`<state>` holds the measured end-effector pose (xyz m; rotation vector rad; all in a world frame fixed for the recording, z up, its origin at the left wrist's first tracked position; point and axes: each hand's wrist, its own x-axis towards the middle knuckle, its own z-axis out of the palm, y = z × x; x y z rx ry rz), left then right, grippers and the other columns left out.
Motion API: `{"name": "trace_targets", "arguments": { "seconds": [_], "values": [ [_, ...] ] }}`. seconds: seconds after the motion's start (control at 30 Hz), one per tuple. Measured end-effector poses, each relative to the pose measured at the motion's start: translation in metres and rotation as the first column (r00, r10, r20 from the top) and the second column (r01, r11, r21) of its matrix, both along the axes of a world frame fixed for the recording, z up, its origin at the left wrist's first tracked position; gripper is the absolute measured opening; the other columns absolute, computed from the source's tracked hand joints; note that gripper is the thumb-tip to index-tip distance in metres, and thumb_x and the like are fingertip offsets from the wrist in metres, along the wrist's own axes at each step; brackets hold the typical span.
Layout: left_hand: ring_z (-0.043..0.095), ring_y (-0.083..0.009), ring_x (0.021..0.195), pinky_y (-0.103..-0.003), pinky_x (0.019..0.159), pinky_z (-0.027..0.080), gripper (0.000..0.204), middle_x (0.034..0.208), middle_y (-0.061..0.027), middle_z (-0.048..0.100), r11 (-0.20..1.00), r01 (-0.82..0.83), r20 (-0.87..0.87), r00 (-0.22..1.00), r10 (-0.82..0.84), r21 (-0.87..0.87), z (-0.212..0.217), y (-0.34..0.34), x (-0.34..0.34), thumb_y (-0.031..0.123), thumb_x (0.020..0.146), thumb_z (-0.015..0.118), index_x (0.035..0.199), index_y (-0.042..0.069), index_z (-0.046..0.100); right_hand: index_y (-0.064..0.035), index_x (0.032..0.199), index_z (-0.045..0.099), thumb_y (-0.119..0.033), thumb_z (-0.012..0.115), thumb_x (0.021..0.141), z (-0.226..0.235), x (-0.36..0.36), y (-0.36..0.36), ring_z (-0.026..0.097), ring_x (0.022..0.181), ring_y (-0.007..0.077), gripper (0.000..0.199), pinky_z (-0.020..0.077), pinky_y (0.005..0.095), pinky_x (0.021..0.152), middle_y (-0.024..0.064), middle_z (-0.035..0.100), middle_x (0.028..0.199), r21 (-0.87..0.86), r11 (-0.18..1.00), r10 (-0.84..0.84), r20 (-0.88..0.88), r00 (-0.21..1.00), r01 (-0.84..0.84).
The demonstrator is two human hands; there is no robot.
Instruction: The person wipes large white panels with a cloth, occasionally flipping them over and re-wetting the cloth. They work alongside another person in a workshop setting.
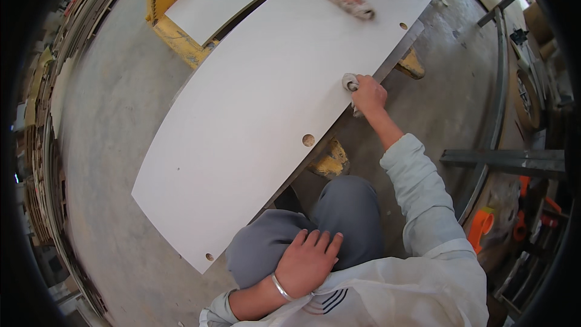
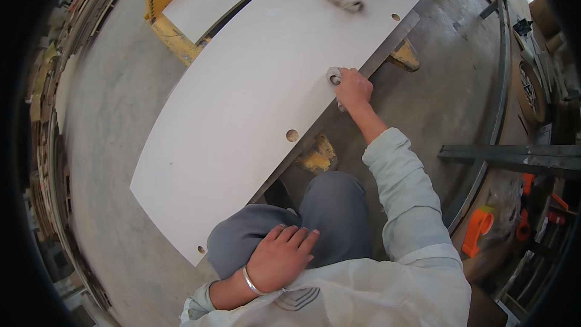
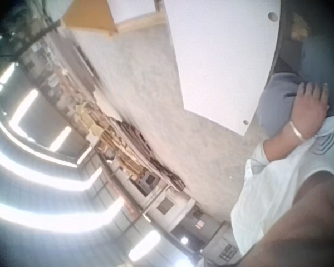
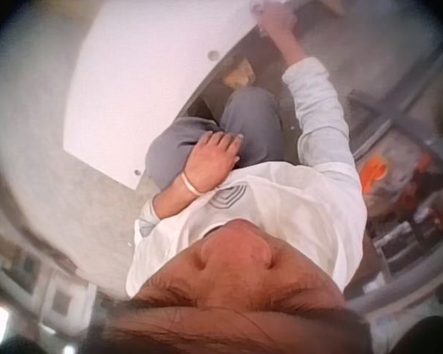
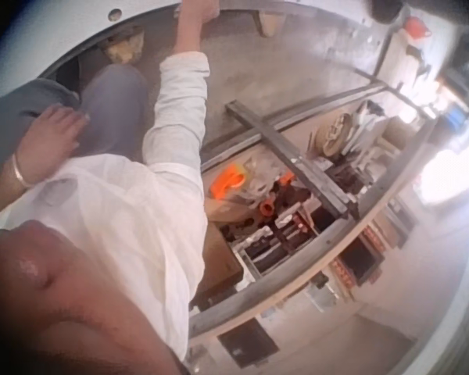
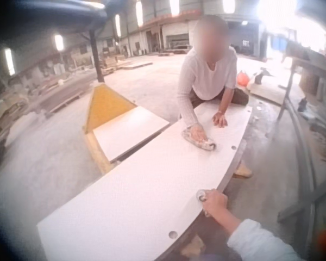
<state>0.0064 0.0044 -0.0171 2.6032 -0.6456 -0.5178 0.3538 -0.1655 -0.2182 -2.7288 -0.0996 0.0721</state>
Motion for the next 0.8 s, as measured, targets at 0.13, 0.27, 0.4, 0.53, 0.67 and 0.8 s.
{"name": "trace_targets", "arguments": {
  "seconds": [0.13,0.27,0.4,0.53,0.67,0.8],
  "values": [
    [0.062,-0.0268,0.110,-0.042,0.101,0.046,0.053,0.118,-0.0118,0.067,0.997,-0.013,0.000,1.000,0.013,-0.070,-0.004,0.003,0.000,0.027,0.090,0.071,0.136,0.003,0.060,-0.0146,0.103,0.072,-0.016,0.064,0.082,-0.004,-0.034,0.011,0.070,0.097,0.0352,0.022,0.0559,0.0491,0.081,0.0108,0.068,0.106,-0.035,0.972,0.235,0.042,0.971,-0.234],
    [0.064,-0.0260,0.113,-0.042,0.103,0.047,0.052,0.120,-0.0094,0.068,1.000,-0.028,-0.043,0.999,0.027,-0.008,-0.002,0.002,0.003,0.026,0.088,0.073,0.134,0.005,0.060,-0.0164,0.109,0.071,-0.019,0.065,0.082,-0.003,-0.009,0.010,0.070,0.097,0.0354,0.028,0.0562,0.0497,0.081,0.0118,0.067,0.109,-0.093,0.989,0.114,0.005,0.993,-0.113],
    [0.065,-0.0261,0.111,-0.041,0.101,0.048,0.052,0.118,-0.0088,0.069,0.998,-0.031,0.019,0.999,0.032,-0.056,0.000,0.005,0.007,0.025,0.089,0.073,0.134,0.004,0.060,-0.0167,0.106,0.071,-0.017,0.066,0.082,0.000,-0.032,0.014,0.071,0.094,0.0346,0.024,0.0561,0.0493,0.079,0.0117,0.067,0.107,-0.054,0.975,0.216,0.032,0.976,-0.214],
    [0.065,-0.0266,0.110,-0.040,0.101,0.048,0.052,0.119,-0.0098,0.069,1.000,-0.008,-0.029,1.000,0.008,0.013,-0.004,0.000,0.003,0.025,0.089,0.072,0.135,0.004,0.060,-0.0173,0.106,0.071,-0.018,0.068,0.080,0.001,-0.009,0.006,0.071,0.095,0.0347,0.027,0.0567,0.0476,0.080,0.0114,0.067,0.105,-0.107,0.980,0.172,0.039,0.984,-0.167],
    [0.065,-0.0267,0.112,-0.040,0.101,0.048,0.052,0.120,-0.0101,0.069,0.999,-0.037,0.002,0.999,0.037,-0.025,-0.003,0.007,-0.004,0.025,0.089,0.072,0.135,0.004,0.060,-0.0174,0.108,0.071,-0.017,0.066,0.081,-0.006,-0.039,0.011,0.071,0.099,0.0350,0.027,0.0568,0.0489,0.081,0.0121,0.069,0.109,-0.043,0.995,0.091,-0.002,0.996,-0.091],
    [0.065,-0.0258,0.114,-0.040,0.103,0.047,0.052,0.122,-0.0097,0.069,0.999,-0.036,-0.007,0.999,0.036,0.025,-0.002,0.006,-0.010,0.025,0.089,0.072,0.135,0.004,0.060,-0.0157,0.113,0.071,-0.017,0.066,0.084,0.013,0.055,-0.059,0.071,0.103,0.0364,0.030,0.0562,0.0492,0.084,0.0139,0.070,0.120,0.077,0.961,-0.252,-0.170,0.953,0.267]
  ]
}}
